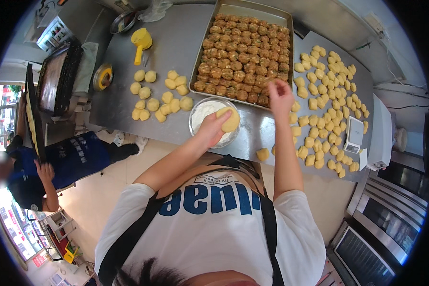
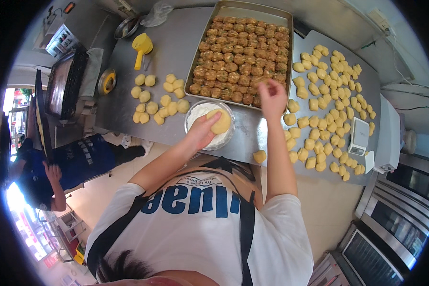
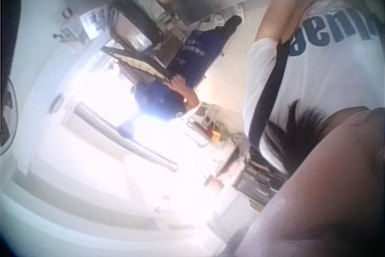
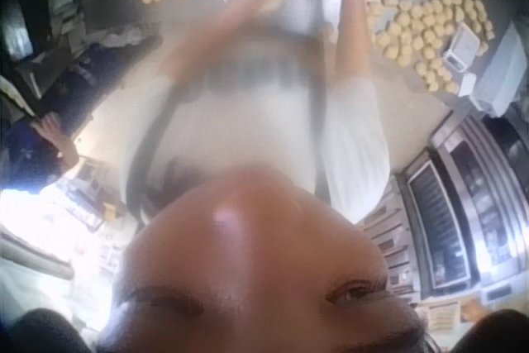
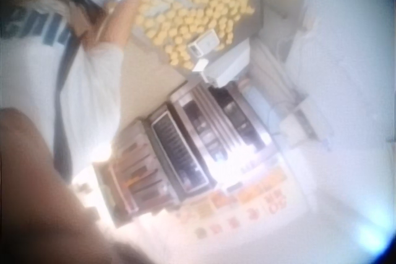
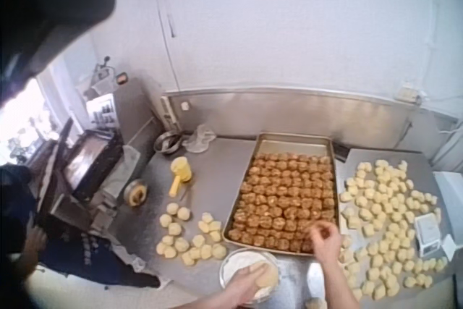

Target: The person picks up a dough ball, flattens it into a disc by hand, places a round filling from a tray onto the dough, and rolls the dough around it into a ball.

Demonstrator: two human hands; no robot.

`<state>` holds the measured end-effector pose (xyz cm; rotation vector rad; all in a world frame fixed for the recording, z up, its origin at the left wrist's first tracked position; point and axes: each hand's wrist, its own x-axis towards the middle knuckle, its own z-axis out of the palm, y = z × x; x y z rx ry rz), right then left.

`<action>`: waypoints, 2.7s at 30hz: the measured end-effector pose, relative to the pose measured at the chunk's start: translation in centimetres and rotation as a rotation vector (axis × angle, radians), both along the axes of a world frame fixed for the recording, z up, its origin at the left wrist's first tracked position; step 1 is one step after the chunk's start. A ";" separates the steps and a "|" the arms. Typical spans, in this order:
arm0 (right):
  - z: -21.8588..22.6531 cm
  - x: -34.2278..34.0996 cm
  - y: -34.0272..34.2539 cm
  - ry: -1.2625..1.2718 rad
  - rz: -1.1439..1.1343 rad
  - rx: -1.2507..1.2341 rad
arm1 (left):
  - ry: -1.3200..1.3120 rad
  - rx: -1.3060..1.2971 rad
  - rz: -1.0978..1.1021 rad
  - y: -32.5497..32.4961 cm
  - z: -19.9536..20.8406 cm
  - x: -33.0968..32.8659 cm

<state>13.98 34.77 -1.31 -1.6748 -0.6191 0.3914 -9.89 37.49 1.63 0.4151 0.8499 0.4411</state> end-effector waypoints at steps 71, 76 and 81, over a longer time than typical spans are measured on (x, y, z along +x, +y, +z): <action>12.8 -16.4 -0.2 -0.485 0.439 0.423 | -0.327 0.568 0.024 -1.0 11.5 -4.0; 14.9 -18.5 -0.2 -0.254 0.346 0.484 | -0.197 0.797 0.092 -0.8 8.7 -4.2; 14.0 -16.5 -0.9 -0.545 0.505 0.391 | -0.268 0.326 0.005 -1.3 11.8 -4.7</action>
